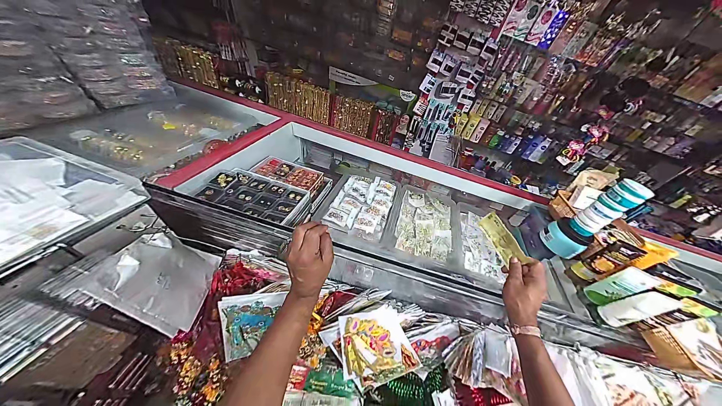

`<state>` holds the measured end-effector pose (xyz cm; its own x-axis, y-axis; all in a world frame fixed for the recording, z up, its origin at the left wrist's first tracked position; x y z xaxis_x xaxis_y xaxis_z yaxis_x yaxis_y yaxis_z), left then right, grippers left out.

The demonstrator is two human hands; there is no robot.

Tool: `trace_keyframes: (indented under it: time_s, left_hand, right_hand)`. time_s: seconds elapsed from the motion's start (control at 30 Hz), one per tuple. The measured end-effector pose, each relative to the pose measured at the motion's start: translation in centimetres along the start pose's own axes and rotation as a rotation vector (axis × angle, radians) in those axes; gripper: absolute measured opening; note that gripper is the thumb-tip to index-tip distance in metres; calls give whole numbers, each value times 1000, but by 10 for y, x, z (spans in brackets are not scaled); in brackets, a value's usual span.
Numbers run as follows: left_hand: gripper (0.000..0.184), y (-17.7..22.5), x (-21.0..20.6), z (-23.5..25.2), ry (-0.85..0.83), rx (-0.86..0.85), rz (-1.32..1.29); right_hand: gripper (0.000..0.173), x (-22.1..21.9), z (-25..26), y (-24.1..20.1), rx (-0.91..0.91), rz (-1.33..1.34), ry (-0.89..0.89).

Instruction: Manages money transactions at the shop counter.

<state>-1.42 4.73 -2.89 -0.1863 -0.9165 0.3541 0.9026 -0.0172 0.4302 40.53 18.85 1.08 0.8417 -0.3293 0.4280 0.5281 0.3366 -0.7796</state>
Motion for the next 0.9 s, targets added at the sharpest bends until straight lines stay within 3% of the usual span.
trace_keyframes:
  time_s: [0.53, 0.77, 0.83, 0.9]
  left_hand:
    - [19, 0, -2, -1, -9, 21, 17]
    - [21, 4, 2, 18, -286, 100, 124]
    - [23, -4, 4, 34, -429, 100, 60]
    - [23, -17, 9, 54, -439, 113, -15]
  right_hand:
    - [21, -2, 1, 0, 16, 17, -22]
    - [21, -1, 2, 0, 25, 24, -18]
    - [20, -2, 2, 2, 26, 22, -23]
    - [20, -1, 3, 4, 37, 12, -32]
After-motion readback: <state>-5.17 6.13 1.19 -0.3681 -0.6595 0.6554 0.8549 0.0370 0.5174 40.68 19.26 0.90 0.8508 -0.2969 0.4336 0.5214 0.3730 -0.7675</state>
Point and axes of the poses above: each hand's wrist, its own z-axis towards the middle knuckle, its own x-axis out of the back of the hand, y = z × x, the point moved 3 cm from there along z, towards the middle knuckle, and after that the axes turned 9 degrees about -y, right-handed, at the moved point
